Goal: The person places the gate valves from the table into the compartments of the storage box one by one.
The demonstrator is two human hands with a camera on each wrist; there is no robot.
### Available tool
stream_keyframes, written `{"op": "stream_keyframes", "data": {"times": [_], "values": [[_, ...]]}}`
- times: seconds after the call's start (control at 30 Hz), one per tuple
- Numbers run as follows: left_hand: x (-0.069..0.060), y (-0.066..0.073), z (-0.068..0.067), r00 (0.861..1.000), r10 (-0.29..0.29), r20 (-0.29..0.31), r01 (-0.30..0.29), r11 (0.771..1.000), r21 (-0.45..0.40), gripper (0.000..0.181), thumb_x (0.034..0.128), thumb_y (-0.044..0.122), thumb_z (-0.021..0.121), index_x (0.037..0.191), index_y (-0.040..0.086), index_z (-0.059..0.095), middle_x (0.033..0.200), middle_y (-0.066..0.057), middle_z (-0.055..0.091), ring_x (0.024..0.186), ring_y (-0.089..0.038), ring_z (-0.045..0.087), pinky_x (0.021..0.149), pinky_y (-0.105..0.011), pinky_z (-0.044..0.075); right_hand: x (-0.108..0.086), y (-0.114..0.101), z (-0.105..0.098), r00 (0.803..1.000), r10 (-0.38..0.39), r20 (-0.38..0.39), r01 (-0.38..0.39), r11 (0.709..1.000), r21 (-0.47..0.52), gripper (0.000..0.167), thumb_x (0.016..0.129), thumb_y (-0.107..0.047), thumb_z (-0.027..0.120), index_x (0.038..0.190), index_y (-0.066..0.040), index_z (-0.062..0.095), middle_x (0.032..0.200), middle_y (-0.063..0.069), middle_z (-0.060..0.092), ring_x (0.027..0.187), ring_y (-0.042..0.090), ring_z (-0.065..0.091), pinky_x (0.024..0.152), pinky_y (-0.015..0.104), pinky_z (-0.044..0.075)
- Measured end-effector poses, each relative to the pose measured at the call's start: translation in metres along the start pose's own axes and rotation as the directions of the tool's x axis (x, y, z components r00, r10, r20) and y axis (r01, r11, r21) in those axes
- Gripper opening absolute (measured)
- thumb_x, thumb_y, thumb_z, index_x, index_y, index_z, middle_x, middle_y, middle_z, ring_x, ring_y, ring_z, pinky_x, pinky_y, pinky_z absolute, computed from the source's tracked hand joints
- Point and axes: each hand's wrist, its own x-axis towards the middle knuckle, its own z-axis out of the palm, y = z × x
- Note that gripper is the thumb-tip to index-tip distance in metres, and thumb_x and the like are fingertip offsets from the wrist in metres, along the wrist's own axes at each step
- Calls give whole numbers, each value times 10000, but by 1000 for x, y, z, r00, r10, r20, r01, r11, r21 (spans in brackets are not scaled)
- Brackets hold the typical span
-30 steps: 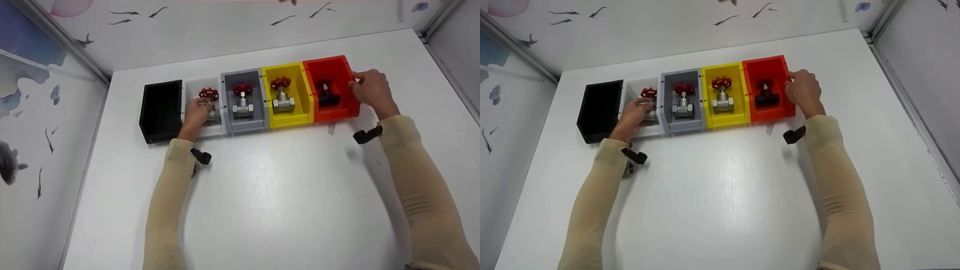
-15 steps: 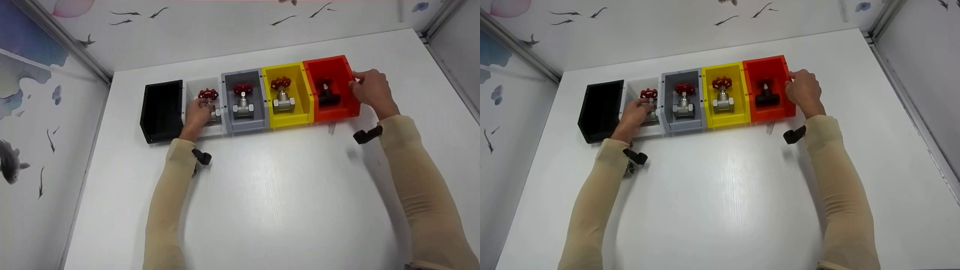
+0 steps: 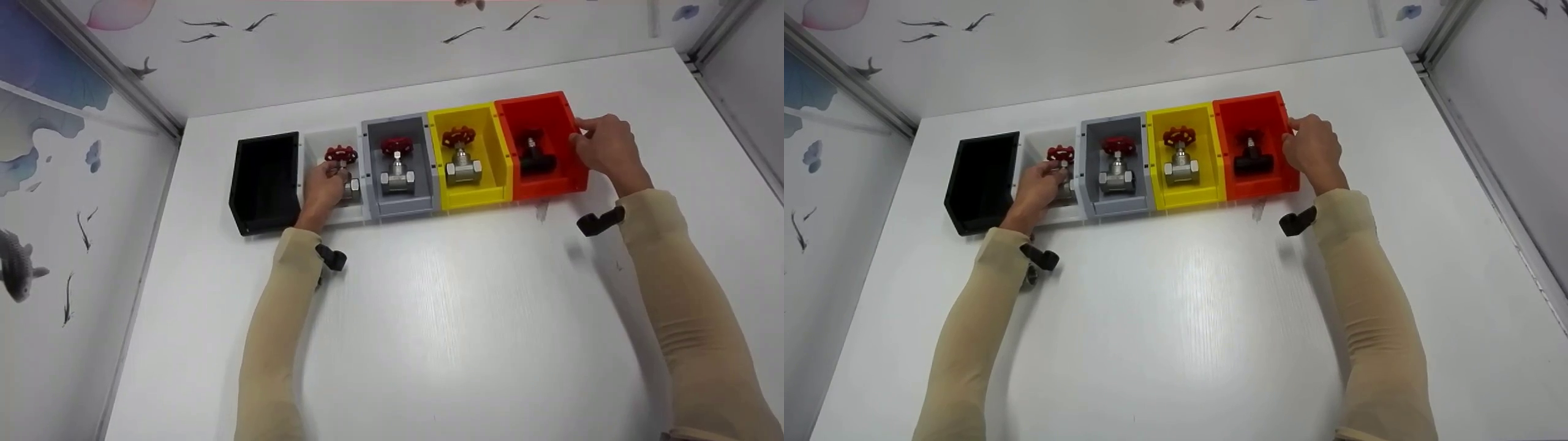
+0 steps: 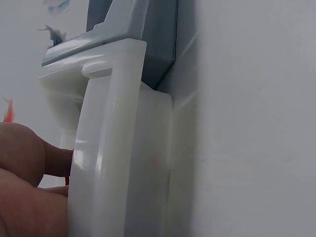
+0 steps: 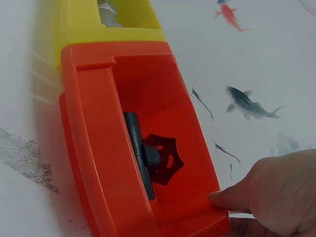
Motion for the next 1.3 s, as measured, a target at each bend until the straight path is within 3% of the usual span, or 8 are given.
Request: {"op": "stream_keyframes", "data": {"times": [0.27,1.0,1.3], "values": [[-2,-1,2,999,51,-18,-50,998,45,403,1018,115,504,1399,-14,517,1356,-174,581,1240,-249,537,1020,-357,441,-1,2,1,999,-39,-25,40,999,9,522,1044,-293,447,1520,-136,299,1284,296,558,955,304,531,631,221,472],[-3,-2,3,995,100,-18,-98,991,90,361,1022,107,484,1357,-10,552,1315,-175,599,1174,-254,554,972,-379,460,1,2,0,1000,4,3,-4,1000,26,547,1049,-316,446,1534,-159,248,1362,290,517,1004,318,505,696,258,488],[-6,2,4,994,100,-46,-93,987,134,281,1007,92,478,1223,-22,617,1157,-172,636,957,-245,545,771,-324,444,0,3,0,999,-47,-25,47,999,-3,518,1047,-289,443,1518,-137,290,1264,304,550,922,308,526,604,207,466]]}}
